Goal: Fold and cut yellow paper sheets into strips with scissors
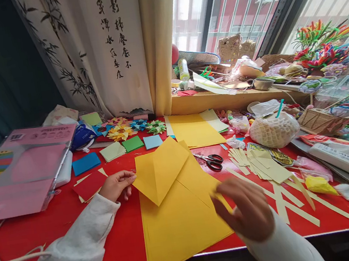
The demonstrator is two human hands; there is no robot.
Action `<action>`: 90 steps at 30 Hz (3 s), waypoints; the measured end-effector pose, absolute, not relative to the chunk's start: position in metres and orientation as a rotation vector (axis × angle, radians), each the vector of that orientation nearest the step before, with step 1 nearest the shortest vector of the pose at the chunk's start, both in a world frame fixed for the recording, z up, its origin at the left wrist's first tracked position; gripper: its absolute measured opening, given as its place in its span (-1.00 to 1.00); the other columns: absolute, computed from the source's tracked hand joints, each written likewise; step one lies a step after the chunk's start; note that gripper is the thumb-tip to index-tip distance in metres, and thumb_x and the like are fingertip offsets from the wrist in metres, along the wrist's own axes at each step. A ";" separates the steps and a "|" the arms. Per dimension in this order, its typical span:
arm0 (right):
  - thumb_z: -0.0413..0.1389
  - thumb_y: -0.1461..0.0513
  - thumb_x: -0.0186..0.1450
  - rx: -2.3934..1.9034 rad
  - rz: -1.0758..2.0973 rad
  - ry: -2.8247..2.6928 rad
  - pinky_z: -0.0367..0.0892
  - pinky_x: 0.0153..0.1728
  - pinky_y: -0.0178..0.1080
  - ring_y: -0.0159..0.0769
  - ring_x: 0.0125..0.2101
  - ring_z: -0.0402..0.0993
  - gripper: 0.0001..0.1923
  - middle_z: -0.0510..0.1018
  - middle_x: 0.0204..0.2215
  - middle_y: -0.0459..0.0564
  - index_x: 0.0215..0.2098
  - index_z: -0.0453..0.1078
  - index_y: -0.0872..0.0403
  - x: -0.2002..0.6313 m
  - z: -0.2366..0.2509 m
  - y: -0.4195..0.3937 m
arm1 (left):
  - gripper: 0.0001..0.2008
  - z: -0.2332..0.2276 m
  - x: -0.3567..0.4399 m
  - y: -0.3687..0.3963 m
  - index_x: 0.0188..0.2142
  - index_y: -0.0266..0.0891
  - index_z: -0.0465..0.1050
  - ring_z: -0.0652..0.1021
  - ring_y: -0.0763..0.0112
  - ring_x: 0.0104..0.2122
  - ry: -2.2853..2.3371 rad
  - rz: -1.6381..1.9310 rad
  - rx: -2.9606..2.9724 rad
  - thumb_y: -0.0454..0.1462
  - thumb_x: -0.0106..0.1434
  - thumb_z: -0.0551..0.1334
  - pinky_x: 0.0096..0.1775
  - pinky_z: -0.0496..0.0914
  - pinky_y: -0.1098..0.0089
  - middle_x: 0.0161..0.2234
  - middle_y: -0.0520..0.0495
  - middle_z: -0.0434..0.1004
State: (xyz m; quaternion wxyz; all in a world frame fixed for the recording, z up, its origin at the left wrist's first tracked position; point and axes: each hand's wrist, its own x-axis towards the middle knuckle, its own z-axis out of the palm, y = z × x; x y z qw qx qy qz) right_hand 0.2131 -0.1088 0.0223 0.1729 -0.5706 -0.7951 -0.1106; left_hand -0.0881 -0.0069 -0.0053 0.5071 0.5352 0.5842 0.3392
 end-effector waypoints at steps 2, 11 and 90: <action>-0.08 0.02 0.15 -1.730 -0.272 -2.254 0.24 -0.47 -0.25 -0.22 -0.37 0.35 -0.65 0.40 -0.40 0.10 -0.26 0.28 0.09 0.214 0.012 -0.068 | -0.69 -0.006 -0.088 -0.007 -0.44 -0.28 0.23 0.38 0.52 -0.74 1.366 0.781 1.228 -0.12 -0.09 0.22 -0.69 0.26 0.50 -0.68 0.06 0.40; 0.03 -0.06 0.00 -2.118 0.239 -2.190 0.09 -0.61 -0.36 -0.34 -0.56 0.33 -0.61 0.38 -0.58 -0.07 -0.44 0.21 0.09 0.238 -0.020 -0.025 | -0.75 -0.003 -0.074 -0.023 -0.54 -0.28 0.24 0.33 0.53 -0.84 0.985 0.101 1.325 -0.11 0.00 0.16 -0.80 0.14 0.56 -0.73 0.01 0.44; 0.17 0.12 -0.07 -0.938 1.794 -1.334 0.26 -0.23 -0.17 -0.25 -0.34 0.42 -0.61 0.50 -0.35 0.00 -0.29 0.38 0.13 0.167 -0.029 0.024 | -0.82 -0.014 -0.052 0.070 -0.47 -0.21 0.37 0.31 0.49 -0.52 1.432 0.953 2.112 -0.15 -0.01 0.15 -0.43 0.23 0.45 -0.49 0.04 0.21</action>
